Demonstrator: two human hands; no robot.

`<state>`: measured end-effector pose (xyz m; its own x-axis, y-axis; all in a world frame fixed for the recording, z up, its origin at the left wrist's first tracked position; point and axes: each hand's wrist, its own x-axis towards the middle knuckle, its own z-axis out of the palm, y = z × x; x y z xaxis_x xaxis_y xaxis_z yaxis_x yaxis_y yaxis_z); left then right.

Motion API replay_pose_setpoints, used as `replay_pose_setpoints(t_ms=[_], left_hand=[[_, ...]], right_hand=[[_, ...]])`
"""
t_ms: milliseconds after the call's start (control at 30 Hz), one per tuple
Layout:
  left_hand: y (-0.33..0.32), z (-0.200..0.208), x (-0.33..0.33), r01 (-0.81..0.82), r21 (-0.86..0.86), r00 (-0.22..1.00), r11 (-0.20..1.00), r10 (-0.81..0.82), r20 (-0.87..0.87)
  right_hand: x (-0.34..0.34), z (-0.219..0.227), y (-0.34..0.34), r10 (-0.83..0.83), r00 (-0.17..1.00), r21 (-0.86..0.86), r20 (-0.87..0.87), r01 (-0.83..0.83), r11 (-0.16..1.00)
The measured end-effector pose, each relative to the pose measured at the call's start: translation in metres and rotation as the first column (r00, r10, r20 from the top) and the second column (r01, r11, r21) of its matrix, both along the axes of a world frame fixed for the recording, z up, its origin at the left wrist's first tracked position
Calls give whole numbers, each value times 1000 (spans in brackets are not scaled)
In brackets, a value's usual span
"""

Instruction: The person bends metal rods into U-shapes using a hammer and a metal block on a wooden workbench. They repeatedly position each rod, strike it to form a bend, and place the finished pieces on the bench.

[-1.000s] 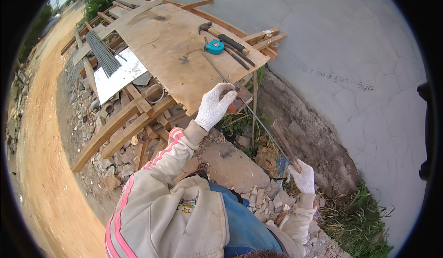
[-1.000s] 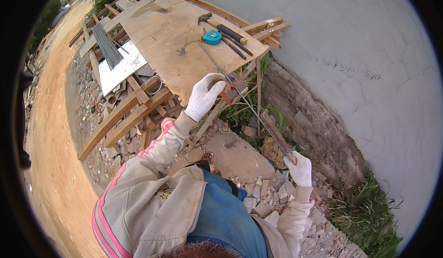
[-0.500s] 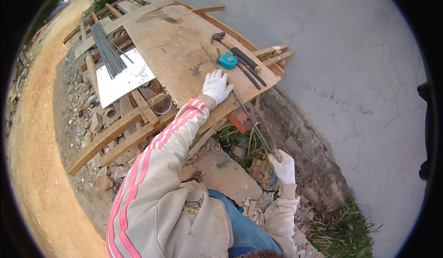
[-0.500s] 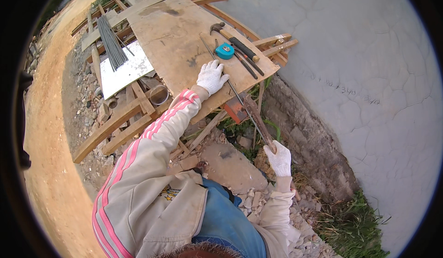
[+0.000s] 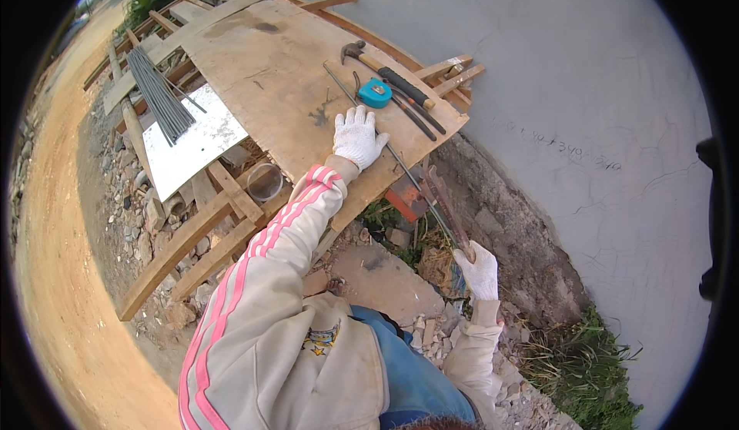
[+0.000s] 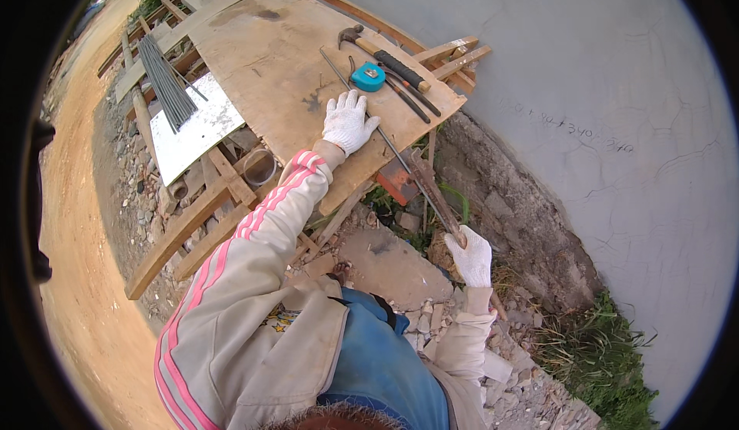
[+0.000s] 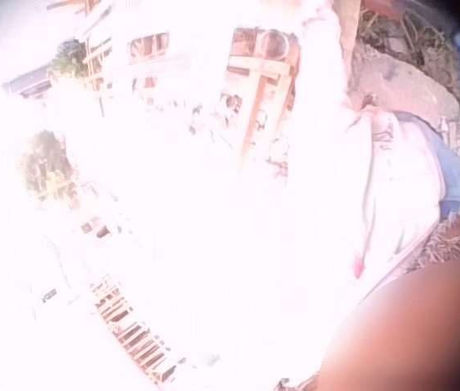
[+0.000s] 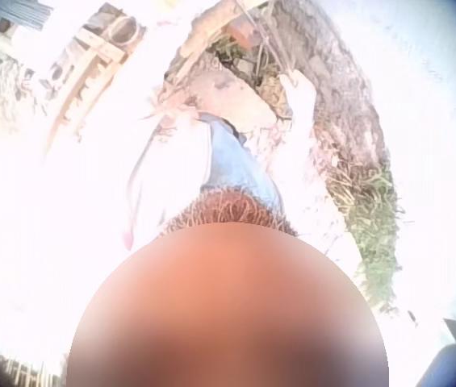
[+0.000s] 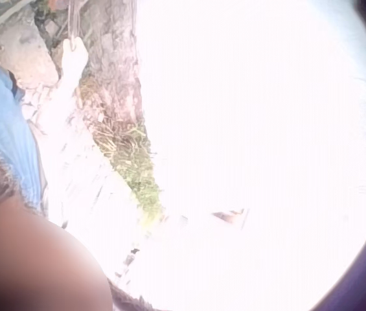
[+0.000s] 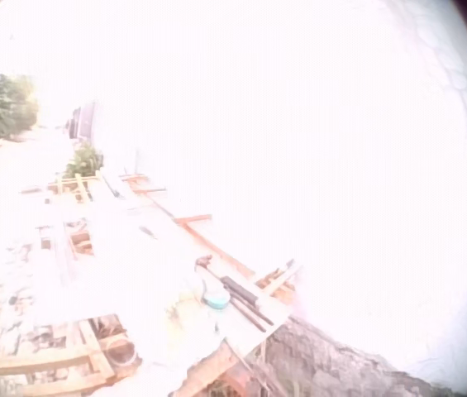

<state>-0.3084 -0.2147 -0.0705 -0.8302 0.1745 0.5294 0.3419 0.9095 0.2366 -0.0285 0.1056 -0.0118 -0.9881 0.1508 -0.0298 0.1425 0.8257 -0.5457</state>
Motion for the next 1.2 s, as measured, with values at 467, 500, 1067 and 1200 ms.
replay_pose_setpoints(t_ms=[467, 500, 1067, 1200], left_hand=[[-2, 9, 1, 5, -79, 994, 997, 4, 113], [-2, 10, 2, 1, -81, 995, 997, 7, 103], [3, 12, 5, -108, -244, 979, 964, 145, 140], [3, 12, 4, -124, -252, 974, 960, 166, 152]], right_hand=[[4, 33, 34, -122, 988, -43, 95, 127, 991], [8, 42, 38, -108, 992, -146, 58, 115, 983], [-63, 41, 128, 374, 914, 103, 157, -392, 914], [-111, 35, 136, 522, 841, 174, 141, -541, 823]])
